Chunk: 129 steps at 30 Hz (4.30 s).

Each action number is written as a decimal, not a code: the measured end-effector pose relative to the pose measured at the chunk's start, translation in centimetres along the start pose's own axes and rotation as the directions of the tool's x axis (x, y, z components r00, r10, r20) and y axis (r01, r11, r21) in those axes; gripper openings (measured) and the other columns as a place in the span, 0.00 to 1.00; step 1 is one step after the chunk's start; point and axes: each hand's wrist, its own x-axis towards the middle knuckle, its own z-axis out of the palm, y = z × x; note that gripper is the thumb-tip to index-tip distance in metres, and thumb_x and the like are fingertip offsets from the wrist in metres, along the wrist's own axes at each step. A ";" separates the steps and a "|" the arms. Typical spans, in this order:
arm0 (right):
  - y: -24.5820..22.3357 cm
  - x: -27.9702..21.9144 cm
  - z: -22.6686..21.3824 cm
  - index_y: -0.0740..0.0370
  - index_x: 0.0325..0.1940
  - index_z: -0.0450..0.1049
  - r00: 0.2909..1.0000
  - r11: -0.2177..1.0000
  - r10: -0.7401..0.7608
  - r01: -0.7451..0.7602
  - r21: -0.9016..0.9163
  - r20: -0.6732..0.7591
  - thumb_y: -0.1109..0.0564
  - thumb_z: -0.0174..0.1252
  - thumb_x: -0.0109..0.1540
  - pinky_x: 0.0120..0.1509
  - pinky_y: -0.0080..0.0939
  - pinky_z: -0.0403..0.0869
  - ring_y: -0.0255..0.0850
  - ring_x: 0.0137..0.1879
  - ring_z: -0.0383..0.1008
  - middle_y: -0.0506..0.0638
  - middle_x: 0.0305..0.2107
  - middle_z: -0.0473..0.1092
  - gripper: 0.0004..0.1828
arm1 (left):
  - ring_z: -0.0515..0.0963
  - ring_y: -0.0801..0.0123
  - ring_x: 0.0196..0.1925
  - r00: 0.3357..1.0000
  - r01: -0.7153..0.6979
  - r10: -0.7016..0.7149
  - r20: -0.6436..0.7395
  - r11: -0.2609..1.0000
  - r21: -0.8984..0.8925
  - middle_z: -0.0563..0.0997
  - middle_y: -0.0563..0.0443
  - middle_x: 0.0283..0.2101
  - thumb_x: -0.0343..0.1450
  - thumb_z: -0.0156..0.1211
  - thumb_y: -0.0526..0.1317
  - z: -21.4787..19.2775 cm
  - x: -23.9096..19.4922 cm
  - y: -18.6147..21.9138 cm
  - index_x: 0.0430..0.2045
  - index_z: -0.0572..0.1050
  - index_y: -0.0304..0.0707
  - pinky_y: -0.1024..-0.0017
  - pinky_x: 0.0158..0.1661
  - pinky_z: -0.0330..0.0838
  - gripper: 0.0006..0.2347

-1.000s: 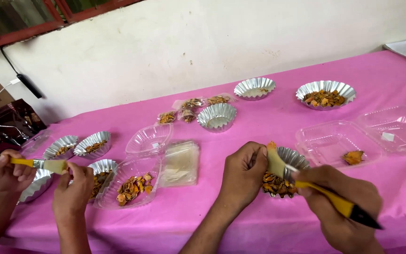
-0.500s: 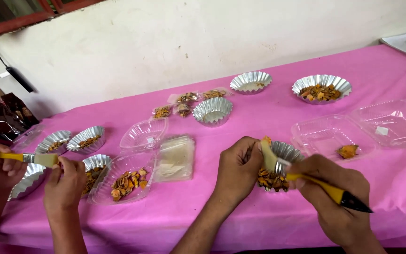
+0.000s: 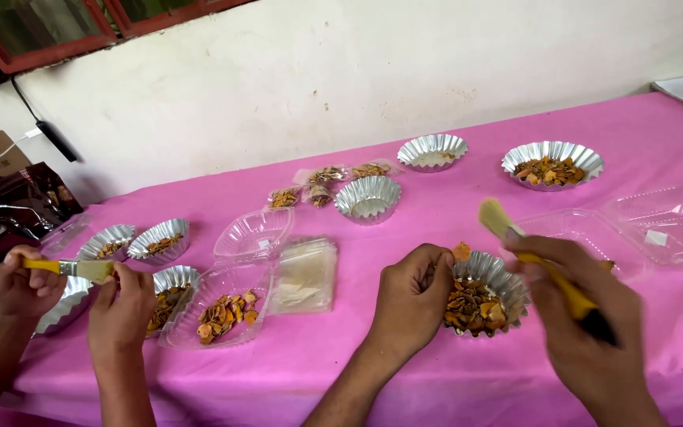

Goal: The person uses a paintbrush to sweep small dried fruit pieces from a plastic container into a foil cupcake liner. The person repeatedly brushes the pieces into the liner and occasionally adjusts the liner's position on the pink tablecloth.

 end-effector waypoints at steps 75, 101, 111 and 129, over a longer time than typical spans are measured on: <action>4.6 -1.5 -4.3 0.74 0.45 0.71 0.965 0.963 0.108 -0.042 0.265 -0.239 0.58 0.50 0.74 0.44 0.40 0.75 0.46 0.33 0.72 0.60 0.36 0.72 0.13 | 0.79 0.71 0.47 0.838 0.457 -0.438 0.326 0.889 0.021 0.82 0.40 0.47 0.71 0.43 0.30 1.0 2.5 4.4 0.28 0.66 0.40 0.73 0.30 0.67 0.05; 2.8 -3.5 -1.6 0.73 0.44 0.77 0.968 0.983 -0.163 0.175 0.047 -0.192 0.59 0.47 0.69 0.40 0.34 0.80 0.39 0.29 0.80 0.53 0.25 0.76 0.15 | 0.73 0.72 0.42 0.927 0.356 -0.325 0.190 0.919 -0.168 0.67 0.60 0.19 0.71 0.53 0.28 0.8 2.9 0.2 0.19 0.69 0.44 0.79 0.26 0.57 0.11; 2.4 -3.9 -0.8 0.81 0.49 0.73 0.958 0.989 -0.147 0.147 -0.018 -0.247 0.61 0.42 0.74 0.45 0.41 0.78 0.47 0.34 0.79 0.64 0.31 0.75 0.18 | 0.76 0.75 0.33 0.952 0.275 -0.280 0.125 0.960 0.050 0.80 0.55 0.31 0.63 0.58 0.36 1.2 3.4 0.2 0.27 0.76 0.41 0.73 0.32 0.70 0.03; 7.1 -5.5 -2.1 0.75 0.63 0.71 0.980 0.979 0.168 -0.153 0.132 -0.108 0.62 0.43 0.79 0.53 0.36 0.64 0.47 0.38 0.71 0.67 0.38 0.75 0.15 | 0.61 0.84 0.22 0.940 0.297 -0.238 0.245 0.922 -0.247 0.67 0.64 0.20 0.66 0.54 0.30 0.8 2.2 0.4 0.20 0.69 0.47 0.78 0.22 0.54 0.07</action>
